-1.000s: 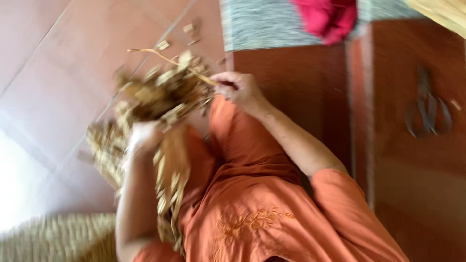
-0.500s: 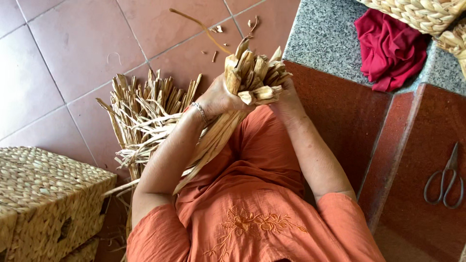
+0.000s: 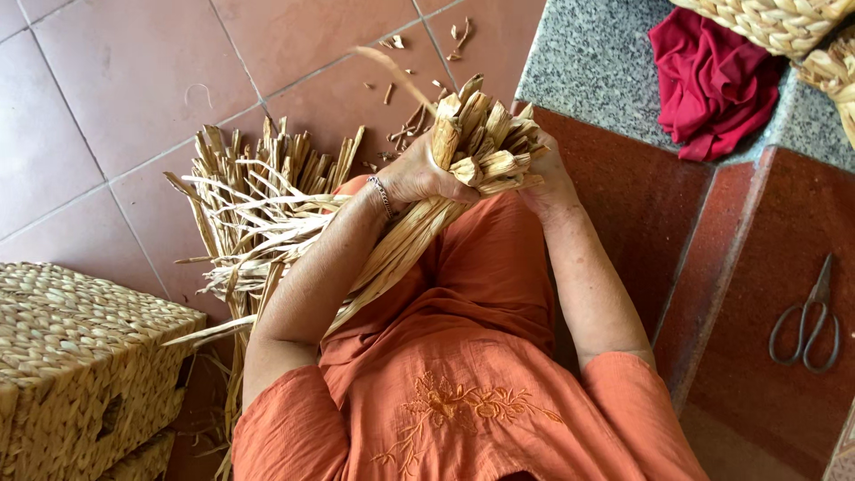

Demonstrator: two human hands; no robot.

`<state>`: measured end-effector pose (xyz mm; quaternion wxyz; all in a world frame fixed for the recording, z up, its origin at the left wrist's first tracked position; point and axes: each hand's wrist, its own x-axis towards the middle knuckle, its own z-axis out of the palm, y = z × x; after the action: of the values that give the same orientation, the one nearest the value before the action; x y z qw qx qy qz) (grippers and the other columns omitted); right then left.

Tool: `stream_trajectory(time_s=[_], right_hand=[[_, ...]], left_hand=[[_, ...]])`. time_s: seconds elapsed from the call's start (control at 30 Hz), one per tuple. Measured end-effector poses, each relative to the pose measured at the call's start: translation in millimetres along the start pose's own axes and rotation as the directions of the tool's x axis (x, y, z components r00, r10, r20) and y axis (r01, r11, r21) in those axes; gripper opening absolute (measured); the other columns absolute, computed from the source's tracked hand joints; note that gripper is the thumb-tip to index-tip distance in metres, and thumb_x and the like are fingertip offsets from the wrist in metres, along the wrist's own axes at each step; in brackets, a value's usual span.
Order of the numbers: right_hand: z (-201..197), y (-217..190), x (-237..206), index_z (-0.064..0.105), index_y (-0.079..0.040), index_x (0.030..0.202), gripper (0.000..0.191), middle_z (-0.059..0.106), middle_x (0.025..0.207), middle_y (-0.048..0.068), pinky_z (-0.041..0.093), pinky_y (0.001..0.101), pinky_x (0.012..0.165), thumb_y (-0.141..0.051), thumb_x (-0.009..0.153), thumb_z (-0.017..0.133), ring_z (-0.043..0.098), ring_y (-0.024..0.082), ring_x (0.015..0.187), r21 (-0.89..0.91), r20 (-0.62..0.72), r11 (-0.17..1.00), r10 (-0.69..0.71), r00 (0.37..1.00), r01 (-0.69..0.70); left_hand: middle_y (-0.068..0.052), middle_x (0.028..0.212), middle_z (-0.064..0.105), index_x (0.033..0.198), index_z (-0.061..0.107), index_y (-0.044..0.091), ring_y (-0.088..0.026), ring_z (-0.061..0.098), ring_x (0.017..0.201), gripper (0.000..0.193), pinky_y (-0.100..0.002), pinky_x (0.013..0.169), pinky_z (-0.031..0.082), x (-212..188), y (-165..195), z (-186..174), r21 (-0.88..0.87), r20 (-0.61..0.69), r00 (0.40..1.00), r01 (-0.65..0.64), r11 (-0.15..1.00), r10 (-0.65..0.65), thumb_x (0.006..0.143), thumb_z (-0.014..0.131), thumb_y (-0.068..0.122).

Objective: The person sits cross-legged on a tiled floor and uses shears to trim and split dried plant strips. They bundle the strips, tie them with a thin strand, and place the bundle into a woven basket. The person continues trimming and splitting additional strips throughout the clip.

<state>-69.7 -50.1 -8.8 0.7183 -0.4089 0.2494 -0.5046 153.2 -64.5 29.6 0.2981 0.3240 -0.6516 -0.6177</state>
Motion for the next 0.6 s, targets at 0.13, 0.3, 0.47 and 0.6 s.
stream_trajectory(time_s=[0.13,0.3,0.47,0.6], right_hand=[[-4,-7,-18,0.064,-0.004,0.118,0.030,0.071,0.106,0.009,0.060,0.0335,0.084,-0.010,0.091,0.075,0.070,0.016,0.093,-0.301,-0.128,0.945,0.095,0.987,-0.131],[-11,-43,-81,0.060,-0.006,0.116,0.018,0.072,0.084,0.010,0.053,0.0265,0.057,-0.003,0.099,0.063,0.064,0.013,0.062,-0.386,-0.392,0.857,0.184,0.902,-0.342],[7,-69,-135,0.070,-0.002,0.117,0.023,0.076,0.101,0.011,0.059,0.0254,0.085,-0.001,0.098,0.055,0.072,0.013,0.089,-0.261,-0.151,0.922,0.254,0.955,-0.286],[31,-71,-143,0.068,-0.002,0.125,0.025,0.074,0.109,0.009,0.056,0.0254,0.082,-0.001,0.101,0.062,0.065,0.013,0.089,-0.630,-0.019,0.776,0.003,1.000,-0.014]], left_hand=[[-0.008,0.141,0.064,0.149,0.043,0.006,-0.021,0.063,0.131,0.100,-0.038,0.118,0.049,5,-9,6,-0.141,-0.051,0.998,-0.033,0.989,0.026,0.065,0.097,0.018],[-0.009,0.121,0.072,0.140,0.043,0.004,-0.021,0.072,0.110,0.098,-0.033,0.101,0.060,18,-15,9,-0.019,-0.143,0.969,0.200,0.980,-0.201,0.058,0.094,0.019],[-0.018,0.111,0.073,0.126,0.056,-0.005,-0.028,0.072,0.104,0.084,-0.034,0.094,0.057,32,-18,26,0.427,-0.183,0.929,0.371,0.825,-0.322,0.061,0.093,0.034],[-0.023,0.107,0.069,0.126,0.045,-0.010,-0.032,0.070,0.100,0.101,-0.035,0.089,0.058,42,-24,44,0.551,-0.190,0.892,0.442,0.708,-0.410,0.054,0.094,0.040]])
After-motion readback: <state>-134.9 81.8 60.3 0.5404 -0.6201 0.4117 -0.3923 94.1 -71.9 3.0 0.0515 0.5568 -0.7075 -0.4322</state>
